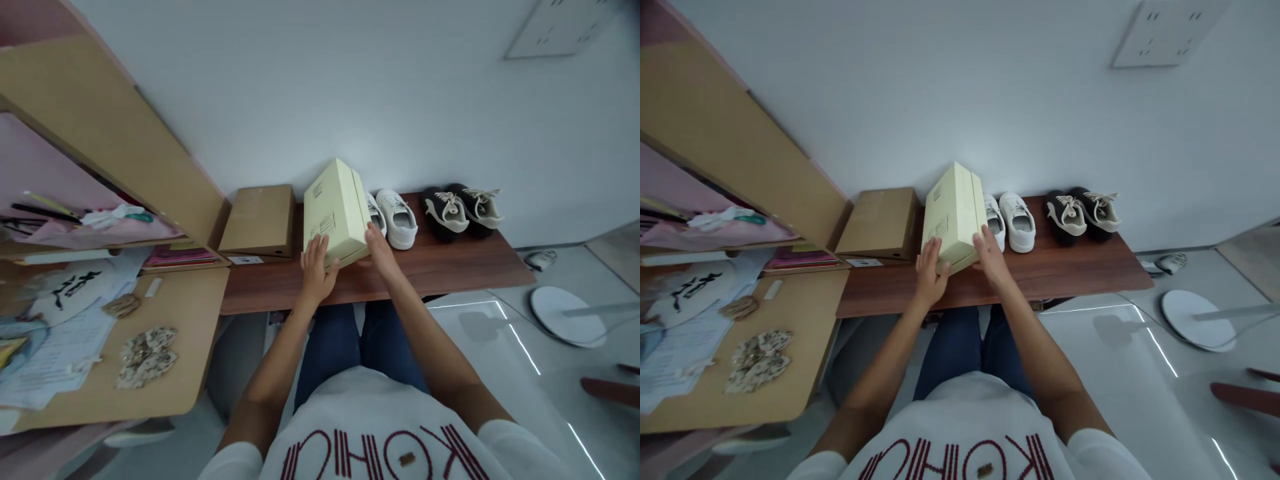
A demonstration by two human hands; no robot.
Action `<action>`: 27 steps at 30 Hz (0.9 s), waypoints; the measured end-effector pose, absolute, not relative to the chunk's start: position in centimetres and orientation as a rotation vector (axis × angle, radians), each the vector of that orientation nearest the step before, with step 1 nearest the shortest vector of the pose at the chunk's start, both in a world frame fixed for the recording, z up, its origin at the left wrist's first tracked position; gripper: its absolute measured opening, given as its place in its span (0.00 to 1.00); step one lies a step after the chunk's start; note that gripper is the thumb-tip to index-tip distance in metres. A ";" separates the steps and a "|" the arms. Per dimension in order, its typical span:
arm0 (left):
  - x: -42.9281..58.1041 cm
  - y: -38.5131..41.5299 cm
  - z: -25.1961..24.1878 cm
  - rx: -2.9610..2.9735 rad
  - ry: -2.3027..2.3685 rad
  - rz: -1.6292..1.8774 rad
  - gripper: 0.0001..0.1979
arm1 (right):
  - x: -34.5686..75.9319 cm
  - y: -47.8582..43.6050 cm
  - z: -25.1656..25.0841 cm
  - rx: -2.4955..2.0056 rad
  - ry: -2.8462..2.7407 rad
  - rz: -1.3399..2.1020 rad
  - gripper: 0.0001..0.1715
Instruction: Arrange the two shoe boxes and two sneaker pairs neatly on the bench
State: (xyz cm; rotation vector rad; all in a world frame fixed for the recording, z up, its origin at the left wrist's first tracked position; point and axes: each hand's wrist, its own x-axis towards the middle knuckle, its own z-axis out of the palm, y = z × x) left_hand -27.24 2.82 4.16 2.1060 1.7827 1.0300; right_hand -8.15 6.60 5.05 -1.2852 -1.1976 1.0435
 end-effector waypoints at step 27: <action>-8.5 9.1 0.8 0.677 1.486 1.114 0.15 | 11.4 8.5 1.1 -1.814 -0.828 1.022 0.29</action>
